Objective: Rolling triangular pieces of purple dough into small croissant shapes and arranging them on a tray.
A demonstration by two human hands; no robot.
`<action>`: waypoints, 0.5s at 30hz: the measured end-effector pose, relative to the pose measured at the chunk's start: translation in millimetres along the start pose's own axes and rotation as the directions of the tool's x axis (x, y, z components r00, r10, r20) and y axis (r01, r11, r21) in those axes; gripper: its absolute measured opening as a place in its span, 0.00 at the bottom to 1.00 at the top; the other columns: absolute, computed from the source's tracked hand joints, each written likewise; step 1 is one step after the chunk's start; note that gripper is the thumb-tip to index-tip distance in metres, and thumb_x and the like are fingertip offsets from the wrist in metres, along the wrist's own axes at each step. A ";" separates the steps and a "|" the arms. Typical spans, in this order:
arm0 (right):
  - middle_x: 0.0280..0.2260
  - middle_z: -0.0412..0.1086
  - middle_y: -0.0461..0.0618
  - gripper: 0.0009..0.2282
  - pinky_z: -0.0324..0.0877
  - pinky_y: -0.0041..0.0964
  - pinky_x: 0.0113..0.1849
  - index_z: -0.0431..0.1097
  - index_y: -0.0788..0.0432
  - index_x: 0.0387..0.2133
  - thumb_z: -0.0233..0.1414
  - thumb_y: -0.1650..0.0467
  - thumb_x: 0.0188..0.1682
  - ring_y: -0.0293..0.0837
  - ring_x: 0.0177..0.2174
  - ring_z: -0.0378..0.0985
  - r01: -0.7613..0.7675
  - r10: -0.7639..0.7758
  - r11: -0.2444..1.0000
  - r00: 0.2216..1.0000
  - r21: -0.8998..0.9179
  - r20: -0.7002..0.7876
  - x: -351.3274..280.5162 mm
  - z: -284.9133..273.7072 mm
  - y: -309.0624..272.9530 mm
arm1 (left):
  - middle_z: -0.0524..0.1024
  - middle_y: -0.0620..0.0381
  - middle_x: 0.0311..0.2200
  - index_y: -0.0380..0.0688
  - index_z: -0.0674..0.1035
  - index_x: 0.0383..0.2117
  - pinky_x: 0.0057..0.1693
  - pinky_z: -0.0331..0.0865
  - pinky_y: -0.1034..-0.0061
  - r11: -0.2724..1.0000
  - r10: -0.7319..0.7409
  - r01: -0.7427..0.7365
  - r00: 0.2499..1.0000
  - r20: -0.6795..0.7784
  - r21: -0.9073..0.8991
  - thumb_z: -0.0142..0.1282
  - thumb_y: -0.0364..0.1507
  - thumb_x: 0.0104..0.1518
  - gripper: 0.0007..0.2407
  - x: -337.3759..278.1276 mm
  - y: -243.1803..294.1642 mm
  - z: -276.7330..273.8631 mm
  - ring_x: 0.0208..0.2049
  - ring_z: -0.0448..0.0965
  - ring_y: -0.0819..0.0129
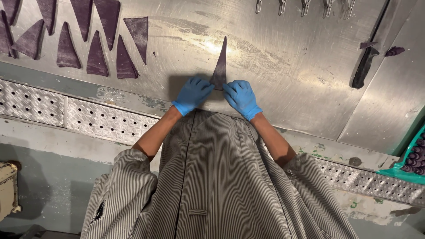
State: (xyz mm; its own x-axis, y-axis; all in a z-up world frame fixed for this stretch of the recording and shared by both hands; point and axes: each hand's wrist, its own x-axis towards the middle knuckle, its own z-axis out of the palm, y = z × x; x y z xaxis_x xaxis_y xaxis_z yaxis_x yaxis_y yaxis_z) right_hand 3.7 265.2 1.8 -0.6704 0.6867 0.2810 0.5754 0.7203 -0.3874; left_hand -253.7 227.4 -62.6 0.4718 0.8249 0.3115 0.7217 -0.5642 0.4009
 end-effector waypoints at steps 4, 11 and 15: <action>0.40 0.70 0.48 0.15 0.66 0.46 0.48 0.74 0.58 0.45 0.62 0.67 0.47 0.49 0.43 0.71 0.013 -0.010 0.997 0.999 -0.073 0.034 7.9 0.9 -0.9 | 0.73 0.59 0.43 0.51 0.80 0.47 0.55 0.67 0.62 0.995 0.040 -0.042 0.999 0.016 0.091 0.59 0.33 0.59 0.11 13.9 -0.9 5.6 0.47 0.73 0.60; 0.39 0.69 0.48 0.11 0.65 0.47 0.49 0.74 0.56 0.36 0.64 0.64 0.45 0.51 0.43 0.69 -0.018 0.018 1.000 1.000 -0.019 0.021 14.2 15.5 10.2 | 0.67 0.57 0.39 0.52 0.79 0.36 0.53 0.63 0.61 0.994 -0.053 0.056 0.998 0.040 -0.090 0.61 0.39 0.58 0.09 36.0 -3.0 -5.2 0.45 0.68 0.58; 0.38 0.68 0.47 0.09 0.64 0.47 0.50 0.75 0.55 0.32 0.64 0.65 0.45 0.51 0.43 0.69 -0.059 0.058 0.997 0.998 0.040 0.035 15.1 17.9 12.9 | 0.66 0.58 0.40 0.53 0.79 0.34 0.53 0.62 0.61 0.982 -0.112 0.118 0.992 0.050 -0.146 0.63 0.39 0.57 0.08 35.6 -2.0 -6.8 0.45 0.66 0.58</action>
